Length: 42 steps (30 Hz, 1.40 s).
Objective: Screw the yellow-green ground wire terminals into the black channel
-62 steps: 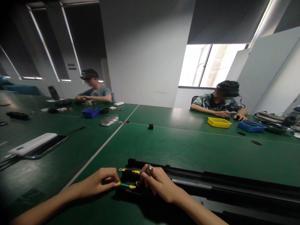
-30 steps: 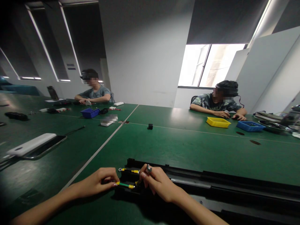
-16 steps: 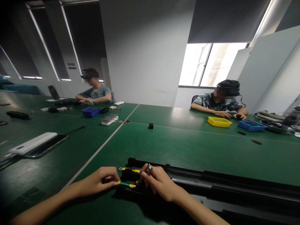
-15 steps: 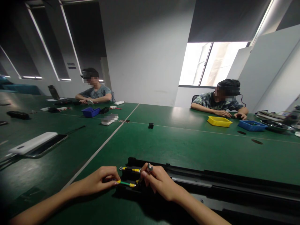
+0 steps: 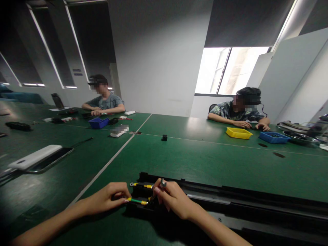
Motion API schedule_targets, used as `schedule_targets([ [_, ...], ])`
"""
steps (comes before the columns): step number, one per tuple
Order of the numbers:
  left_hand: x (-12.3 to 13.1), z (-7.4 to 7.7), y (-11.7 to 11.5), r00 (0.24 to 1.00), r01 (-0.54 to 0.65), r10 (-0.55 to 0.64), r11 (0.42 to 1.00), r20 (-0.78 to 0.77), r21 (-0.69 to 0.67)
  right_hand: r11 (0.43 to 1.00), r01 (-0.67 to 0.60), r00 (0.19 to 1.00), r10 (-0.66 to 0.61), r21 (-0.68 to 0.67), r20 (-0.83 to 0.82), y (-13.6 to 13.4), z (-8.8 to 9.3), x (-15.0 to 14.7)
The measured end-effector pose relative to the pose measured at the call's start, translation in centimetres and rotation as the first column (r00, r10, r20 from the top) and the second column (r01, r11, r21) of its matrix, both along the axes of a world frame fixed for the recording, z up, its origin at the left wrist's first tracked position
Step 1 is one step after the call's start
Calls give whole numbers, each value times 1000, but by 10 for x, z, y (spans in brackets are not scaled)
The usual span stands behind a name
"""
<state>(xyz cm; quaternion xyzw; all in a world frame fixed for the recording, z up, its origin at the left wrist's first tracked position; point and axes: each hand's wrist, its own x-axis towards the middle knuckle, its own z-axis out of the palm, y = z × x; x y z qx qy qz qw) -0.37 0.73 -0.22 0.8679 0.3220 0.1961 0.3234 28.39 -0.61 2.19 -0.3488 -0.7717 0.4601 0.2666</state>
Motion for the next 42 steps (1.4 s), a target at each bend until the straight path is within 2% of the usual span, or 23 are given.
schedule_targets([
  [42,-1,-2,0,999,-30,29,999,-18,-40,1000,0,1000,0,-10,16,-1,1,1],
])
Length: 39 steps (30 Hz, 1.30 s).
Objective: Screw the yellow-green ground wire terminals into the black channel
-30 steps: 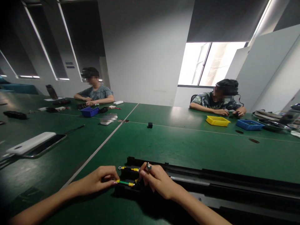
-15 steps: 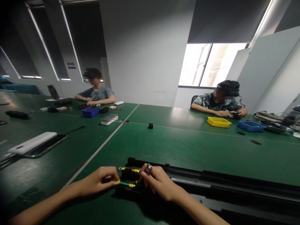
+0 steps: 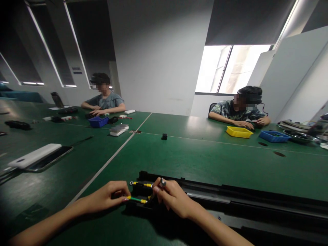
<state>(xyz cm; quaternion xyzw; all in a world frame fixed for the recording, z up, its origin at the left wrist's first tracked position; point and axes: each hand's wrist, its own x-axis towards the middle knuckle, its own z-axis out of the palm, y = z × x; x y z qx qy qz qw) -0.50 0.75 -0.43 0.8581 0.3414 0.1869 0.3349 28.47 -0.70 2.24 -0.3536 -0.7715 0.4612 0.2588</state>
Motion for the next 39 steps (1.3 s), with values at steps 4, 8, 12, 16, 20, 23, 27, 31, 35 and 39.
schedule_targets([
  [4,0,0,0,1000,2,-2,1000,-7,-1,1000,3,1000,-3,-4,2,0,0,0],
  [8,1,0,0,1000,8,-8,1000,-3,23,1000,5,1000,-5,-3,0,-1,2,0],
  [12,1,0,0,1000,7,-7,999,-9,37,1000,6,1000,-6,6,-1,-1,3,-1],
  [16,1,1,-1,1000,1,0,999,-22,44,1000,4,1000,-4,6,-7,-1,3,-1],
  [20,1,1,0,1000,12,-11,998,-16,60,1000,6,1000,-6,-2,-9,-1,2,-1],
  [23,1,1,0,1000,21,-20,997,-14,72,1000,2,1000,-2,4,-7,-1,1,-1],
  [27,0,1,-1,1000,24,-23,998,-18,64,1000,5,1000,-5,8,0,-1,1,0],
  [31,0,1,-1,999,24,-22,997,-25,70,1000,6,1000,-6,9,-7,-1,1,0],
  [35,0,2,0,999,28,-26,995,-27,99,1000,2,1000,-2,13,-4,-1,2,-1],
  [39,3,3,-3,999,33,-29,992,-34,122,1000,2,1000,-2,10,0,-1,2,-1],
])
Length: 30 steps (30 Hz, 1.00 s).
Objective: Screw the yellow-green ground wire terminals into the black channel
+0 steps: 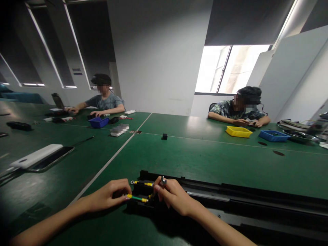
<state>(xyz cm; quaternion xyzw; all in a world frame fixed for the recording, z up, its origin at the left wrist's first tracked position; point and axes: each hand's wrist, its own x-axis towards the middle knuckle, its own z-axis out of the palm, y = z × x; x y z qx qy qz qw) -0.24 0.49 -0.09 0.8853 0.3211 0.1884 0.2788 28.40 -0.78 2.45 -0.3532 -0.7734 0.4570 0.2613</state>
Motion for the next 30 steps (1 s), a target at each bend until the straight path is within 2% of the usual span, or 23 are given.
schedule_targets([
  [4,-9,7,2,998,24,-19,996,-64,88,1000,2,1000,-2,-3,2,0,-1,0],
  [7,-32,23,30,991,-19,47,976,-124,218,1000,11,1000,-11,-6,9,0,0,-1],
  [8,-42,30,47,986,-80,118,956,-121,283,1000,13,1000,-13,-8,12,0,0,-1],
  [9,-52,38,68,963,-188,243,913,-113,363,1000,14,1000,-14,-8,15,0,0,-1],
  [10,-62,47,91,911,-317,398,842,-107,436,1000,16,1000,-15,-10,17,0,1,-1],
  [11,-71,55,116,870,-399,487,789,-81,467,1000,17,1000,-17,-15,20,-1,1,-1],
  [15,-95,80,204,726,-586,687,641,-31,496,999,31,999,-30,-26,39,-4,4,0],
  [17,-100,82,233,662,-643,748,594,-38,484,999,48,997,-49,15,60,-4,6,0],
  [19,-102,78,252,621,-678,783,566,-47,469,996,45,997,-49,83,58,-4,6,0],
  [24,-100,60,273,582,-714,809,557,-82,425,987,12,997,-23,158,73,0,2,1],
  [27,-100,60,269,585,-711,809,548,-60,441,990,15,998,-24,140,64,1,2,1],
  [30,-99,65,252,601,-695,799,522,1,494,991,22,998,-29,130,54,0,4,1],
])
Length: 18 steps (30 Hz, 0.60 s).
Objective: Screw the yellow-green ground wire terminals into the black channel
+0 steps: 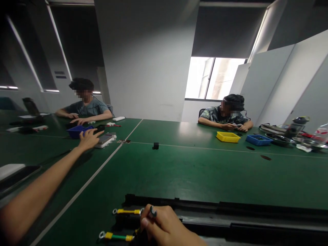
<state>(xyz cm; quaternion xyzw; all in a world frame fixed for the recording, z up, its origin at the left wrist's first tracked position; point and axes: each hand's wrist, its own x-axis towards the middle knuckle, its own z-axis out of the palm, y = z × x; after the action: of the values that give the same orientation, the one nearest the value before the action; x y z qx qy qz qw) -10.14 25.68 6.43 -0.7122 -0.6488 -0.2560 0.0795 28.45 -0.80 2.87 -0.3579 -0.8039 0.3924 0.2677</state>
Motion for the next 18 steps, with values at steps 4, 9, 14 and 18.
schedule_targets([
  [4,9,-3,-50,997,60,-59,998,-40,32,1000,-13,1000,13,-3,0,-1,1,0],
  [9,45,-22,-175,918,385,-392,917,-64,-100,990,-26,998,18,-138,-52,-1,-3,0],
  [14,89,-23,-276,745,637,-665,684,53,-355,989,-22,998,14,-145,-61,0,-5,-1],
  [18,103,-27,-276,732,646,-675,647,91,-406,993,-15,998,7,-118,-64,1,-5,-2],
])
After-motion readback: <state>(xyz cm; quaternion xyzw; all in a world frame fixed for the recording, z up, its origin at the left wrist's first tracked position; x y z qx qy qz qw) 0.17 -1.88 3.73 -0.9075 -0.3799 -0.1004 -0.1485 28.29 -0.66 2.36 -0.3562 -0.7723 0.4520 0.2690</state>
